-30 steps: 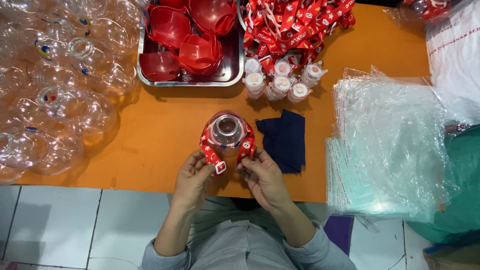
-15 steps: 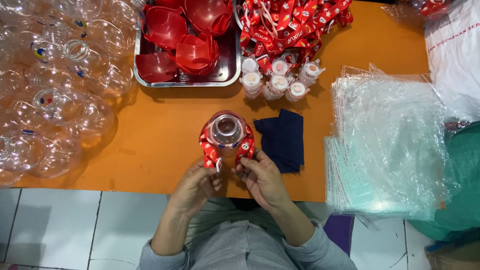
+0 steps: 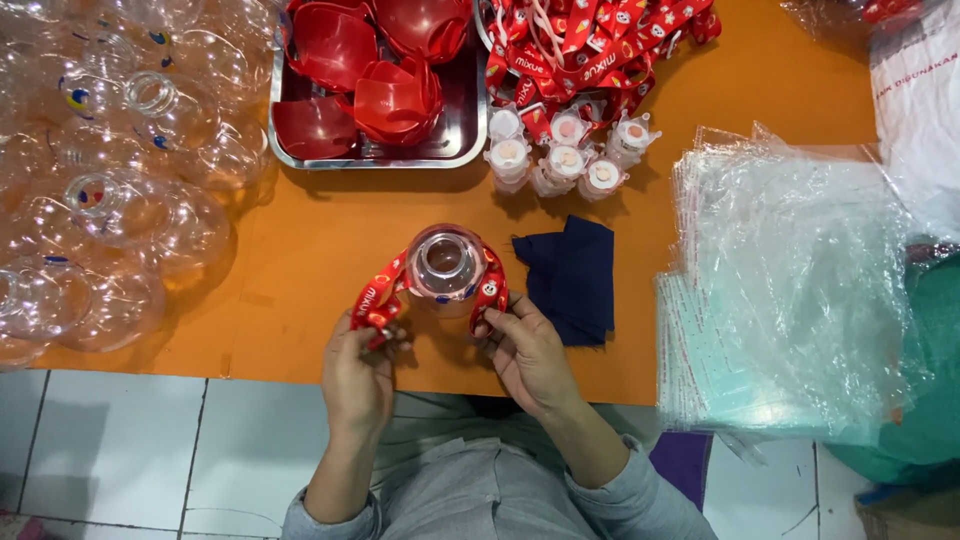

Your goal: Assembling a plastic bottle by cleaning it, attaching a red base and a red strap, then placing it in a plastic bag.

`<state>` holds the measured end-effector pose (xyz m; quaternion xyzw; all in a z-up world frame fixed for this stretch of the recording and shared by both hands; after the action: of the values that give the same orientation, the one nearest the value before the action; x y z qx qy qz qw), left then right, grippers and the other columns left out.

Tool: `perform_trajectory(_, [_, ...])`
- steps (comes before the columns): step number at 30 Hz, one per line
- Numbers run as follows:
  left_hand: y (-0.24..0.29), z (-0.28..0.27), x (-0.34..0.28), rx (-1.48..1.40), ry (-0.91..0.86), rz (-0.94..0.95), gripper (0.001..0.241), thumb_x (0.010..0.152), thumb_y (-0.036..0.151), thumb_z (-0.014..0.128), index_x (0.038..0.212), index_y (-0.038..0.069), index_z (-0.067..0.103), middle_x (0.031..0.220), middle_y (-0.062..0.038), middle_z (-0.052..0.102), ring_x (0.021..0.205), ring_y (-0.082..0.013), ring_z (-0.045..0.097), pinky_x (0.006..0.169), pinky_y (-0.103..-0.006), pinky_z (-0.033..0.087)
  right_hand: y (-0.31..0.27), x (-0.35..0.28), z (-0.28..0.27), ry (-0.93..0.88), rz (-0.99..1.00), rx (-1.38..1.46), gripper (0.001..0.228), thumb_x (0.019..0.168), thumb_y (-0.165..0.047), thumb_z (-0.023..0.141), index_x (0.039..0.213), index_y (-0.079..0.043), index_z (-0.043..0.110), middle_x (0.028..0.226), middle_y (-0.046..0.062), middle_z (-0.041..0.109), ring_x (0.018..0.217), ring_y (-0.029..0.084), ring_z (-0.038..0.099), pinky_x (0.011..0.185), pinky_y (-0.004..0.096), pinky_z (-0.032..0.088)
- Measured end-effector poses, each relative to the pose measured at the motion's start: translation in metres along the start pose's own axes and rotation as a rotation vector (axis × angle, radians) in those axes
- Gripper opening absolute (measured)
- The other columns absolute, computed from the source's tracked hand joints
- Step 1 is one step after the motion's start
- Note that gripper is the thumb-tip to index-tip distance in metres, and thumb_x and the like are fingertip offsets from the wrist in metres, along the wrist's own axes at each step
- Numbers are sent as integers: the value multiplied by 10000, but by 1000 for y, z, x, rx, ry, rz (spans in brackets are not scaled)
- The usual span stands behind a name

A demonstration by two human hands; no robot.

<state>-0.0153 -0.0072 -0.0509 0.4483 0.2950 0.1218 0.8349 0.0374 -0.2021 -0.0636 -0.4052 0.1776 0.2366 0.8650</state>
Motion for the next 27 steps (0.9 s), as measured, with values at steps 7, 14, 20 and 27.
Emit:
perform_trajectory(7, [10, 5, -5, -34, 31, 68, 164, 1047, 132, 500, 936, 41, 579, 810, -95, 567, 794, -224, 643, 740, -337, 562, -2, -2, 3, 9, 1, -15, 177, 965, -1, 641, 1130, -46, 595, 805, 60, 616, 755, 174, 653, 814, 351, 570])
perform_trajectory(14, [-4, 8, -8, 96, -51, 31, 80, 953, 69, 703, 877, 46, 693, 776, -54, 657, 725, -141, 643, 687, -294, 545, -1, -1, 4, 1, 10, -2, 191, 946, 14, 659, 1120, -27, 592, 770, 54, 593, 714, 160, 625, 810, 371, 596])
perform_trajectory(20, [-9, 15, -10, 310, -128, 92, 108, 858, 76, 829, 862, 18, 738, 730, -41, 660, 690, -109, 590, 648, -240, 495, 8, -1, 4, -18, 64, 32, 237, 906, 48, 683, 1124, 0, 604, 776, 50, 578, 691, 145, 612, 777, 373, 617])
perform_trajectory(27, [6, 12, -21, 351, 29, 188, 127, 768, -38, 737, 706, 44, 662, 593, -18, 537, 552, -102, 480, 537, -246, 402, 4, -1, 2, -8, 43, 33, 235, 903, 56, 678, 1125, 9, 618, 774, 40, 568, 683, 133, 614, 769, 368, 627])
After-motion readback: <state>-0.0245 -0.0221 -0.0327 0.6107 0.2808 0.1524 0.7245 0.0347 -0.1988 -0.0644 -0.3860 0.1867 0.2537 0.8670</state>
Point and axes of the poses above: each hand's wrist, its own x-axis towards the middle knuckle, its own z-axis out of the palm, y = z × x, the point moved 7 cm from there along x, towards the middle knuckle
